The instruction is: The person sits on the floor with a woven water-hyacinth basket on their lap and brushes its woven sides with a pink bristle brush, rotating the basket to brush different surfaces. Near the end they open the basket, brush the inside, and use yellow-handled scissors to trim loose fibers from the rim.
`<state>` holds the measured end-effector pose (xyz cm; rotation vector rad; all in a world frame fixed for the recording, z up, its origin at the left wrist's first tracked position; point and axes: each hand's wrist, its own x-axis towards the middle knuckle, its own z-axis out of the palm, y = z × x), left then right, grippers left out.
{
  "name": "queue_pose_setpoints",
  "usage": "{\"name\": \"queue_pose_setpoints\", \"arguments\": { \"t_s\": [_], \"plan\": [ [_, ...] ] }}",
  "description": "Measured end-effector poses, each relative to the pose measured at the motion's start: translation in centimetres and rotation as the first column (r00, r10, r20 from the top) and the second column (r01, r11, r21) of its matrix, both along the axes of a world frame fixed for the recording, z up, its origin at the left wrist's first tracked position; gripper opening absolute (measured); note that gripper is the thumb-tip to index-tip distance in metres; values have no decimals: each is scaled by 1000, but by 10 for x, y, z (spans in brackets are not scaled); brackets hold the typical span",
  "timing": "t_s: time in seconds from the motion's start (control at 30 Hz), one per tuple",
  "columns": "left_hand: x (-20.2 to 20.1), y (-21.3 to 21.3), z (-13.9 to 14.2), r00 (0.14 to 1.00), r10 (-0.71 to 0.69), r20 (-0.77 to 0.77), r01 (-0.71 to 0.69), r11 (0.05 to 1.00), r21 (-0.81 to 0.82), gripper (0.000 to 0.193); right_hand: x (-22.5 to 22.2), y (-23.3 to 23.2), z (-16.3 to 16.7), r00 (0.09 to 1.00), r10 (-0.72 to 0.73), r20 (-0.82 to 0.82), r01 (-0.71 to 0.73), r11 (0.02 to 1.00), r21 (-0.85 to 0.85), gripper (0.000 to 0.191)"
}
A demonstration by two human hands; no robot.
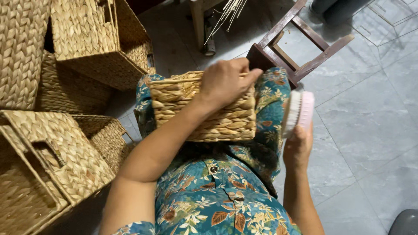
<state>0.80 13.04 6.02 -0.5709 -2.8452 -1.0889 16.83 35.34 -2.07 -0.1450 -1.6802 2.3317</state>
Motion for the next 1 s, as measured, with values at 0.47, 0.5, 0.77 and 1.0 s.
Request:
{"name": "queue_pose_setpoints", "arguments": {
  "t_s": [0.47, 0.5, 0.77, 1.0],
  "plan": [
    [18, -147, 13, 998, -65, -6, 36, 471, 881, 46, -37, 47, -8, 999, 32, 1, -29, 905, -425, 90],
    [14, -146, 5, 998, -64, 11, 18, 441, 897, 46, -35, 47, -6, 999, 17, 28, -4, 913, -407, 92],
    [-12, -154, -55, 998, -58, 35, -5, 447, 895, 55, -4, 33, -12, 990, -86, 116, 118, 942, -313, 94],
    [-9, -169, -73, 955, -137, 263, -148, 546, 825, 53, 7, 19, -16, 996, -30, 82, 50, 967, -250, 92]
  ]
}}
